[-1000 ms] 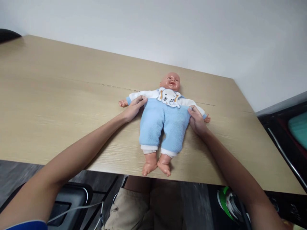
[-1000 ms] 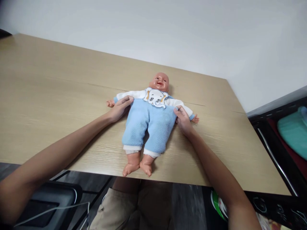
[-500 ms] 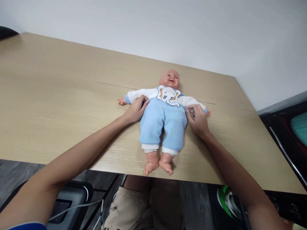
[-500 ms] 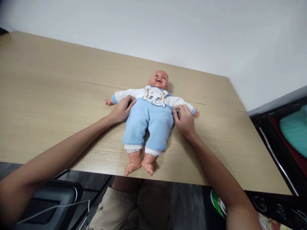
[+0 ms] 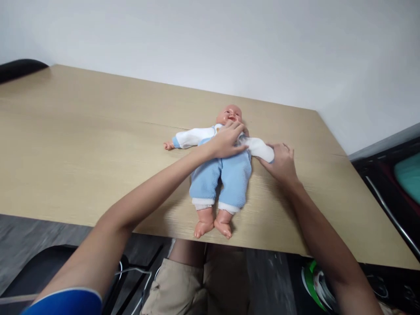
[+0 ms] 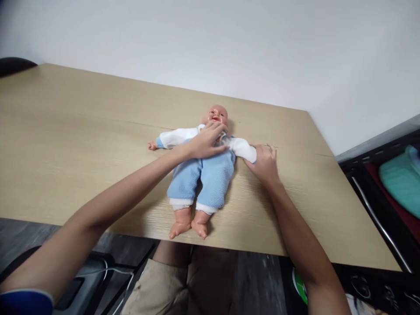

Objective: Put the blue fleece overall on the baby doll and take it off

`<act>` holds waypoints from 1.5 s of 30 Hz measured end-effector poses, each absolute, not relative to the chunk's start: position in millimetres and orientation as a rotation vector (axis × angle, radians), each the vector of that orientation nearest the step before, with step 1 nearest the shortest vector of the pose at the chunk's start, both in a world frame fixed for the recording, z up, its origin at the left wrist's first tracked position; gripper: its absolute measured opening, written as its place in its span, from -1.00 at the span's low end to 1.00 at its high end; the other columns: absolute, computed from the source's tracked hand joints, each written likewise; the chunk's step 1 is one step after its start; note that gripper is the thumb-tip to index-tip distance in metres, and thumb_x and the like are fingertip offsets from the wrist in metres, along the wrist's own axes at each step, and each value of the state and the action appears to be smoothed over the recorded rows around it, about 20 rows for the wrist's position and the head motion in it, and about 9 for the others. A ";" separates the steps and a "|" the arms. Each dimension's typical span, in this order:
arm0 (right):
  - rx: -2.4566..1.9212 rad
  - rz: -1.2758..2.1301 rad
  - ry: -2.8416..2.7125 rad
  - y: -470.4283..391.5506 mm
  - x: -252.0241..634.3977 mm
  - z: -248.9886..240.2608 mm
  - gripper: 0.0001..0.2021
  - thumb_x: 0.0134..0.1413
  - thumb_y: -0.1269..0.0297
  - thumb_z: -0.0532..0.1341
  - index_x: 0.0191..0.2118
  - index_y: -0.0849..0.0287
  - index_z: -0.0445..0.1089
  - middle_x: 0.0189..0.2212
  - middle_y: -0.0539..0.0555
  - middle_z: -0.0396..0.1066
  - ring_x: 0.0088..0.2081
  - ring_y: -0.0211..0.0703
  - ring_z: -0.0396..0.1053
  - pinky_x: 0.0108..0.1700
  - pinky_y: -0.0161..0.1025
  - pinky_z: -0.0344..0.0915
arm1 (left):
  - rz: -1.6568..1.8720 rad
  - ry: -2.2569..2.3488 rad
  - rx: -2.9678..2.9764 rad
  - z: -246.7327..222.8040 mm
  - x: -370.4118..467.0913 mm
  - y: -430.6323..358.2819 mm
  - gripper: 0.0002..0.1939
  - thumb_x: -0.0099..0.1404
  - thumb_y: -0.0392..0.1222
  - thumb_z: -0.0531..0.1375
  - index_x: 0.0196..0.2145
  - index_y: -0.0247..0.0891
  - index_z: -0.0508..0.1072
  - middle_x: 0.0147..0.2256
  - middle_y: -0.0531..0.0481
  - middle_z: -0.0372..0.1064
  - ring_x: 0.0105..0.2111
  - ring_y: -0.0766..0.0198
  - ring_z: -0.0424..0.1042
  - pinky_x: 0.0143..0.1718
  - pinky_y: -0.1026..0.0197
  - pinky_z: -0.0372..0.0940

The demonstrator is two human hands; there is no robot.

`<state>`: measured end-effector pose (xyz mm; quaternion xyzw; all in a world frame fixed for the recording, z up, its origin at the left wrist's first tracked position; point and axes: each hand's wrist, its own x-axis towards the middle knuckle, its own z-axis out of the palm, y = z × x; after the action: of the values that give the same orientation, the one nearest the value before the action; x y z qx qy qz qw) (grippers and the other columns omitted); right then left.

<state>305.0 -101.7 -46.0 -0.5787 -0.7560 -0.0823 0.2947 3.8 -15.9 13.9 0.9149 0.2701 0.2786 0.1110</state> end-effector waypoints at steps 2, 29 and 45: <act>-1.504 -0.253 -1.981 -104.9 302.2 -38.1 -0.53 0.45 -0.14 0.34 0.18 0.13 0.56 0.02 0.35 0.70 0.09 0.42 0.56 0.40 0.40 0.28 | 0.615 0.802 2.744 10.5 30.8 -3.2 -0.38 0.42 0.09 0.47 0.27 -0.30 0.49 0.29 -0.42 0.52 0.35 -0.34 0.39 0.45 -0.30 0.28; -1.228 0.757 -1.817 -113.0 239.1 -59.2 -0.50 0.46 -0.31 0.33 0.13 0.01 0.58 0.11 0.24 0.65 0.20 0.26 0.56 0.41 0.29 0.45 | 1.316 0.636 2.005 -17.9 5.0 14.0 -0.47 0.58 0.32 0.29 0.17 -0.19 0.54 0.21 -0.30 0.64 0.29 -0.24 0.55 0.48 -0.28 0.32; -0.936 1.284 -1.159 -64.1 110.9 -38.8 -0.24 0.37 -0.60 0.22 0.28 -0.06 0.50 0.19 0.13 0.72 0.34 0.22 0.59 0.35 0.22 0.59 | 1.339 0.855 1.540 -4.3 -56.3 14.3 0.11 0.44 0.89 -0.13 0.29 -0.14 0.51 0.05 -0.16 0.69 0.32 -0.16 0.51 0.23 -0.21 0.45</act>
<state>110.9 -64.1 -38.8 -0.3963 -0.4905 0.5435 0.5540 -56.3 14.3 -4.3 0.6222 0.3454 0.5410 0.4483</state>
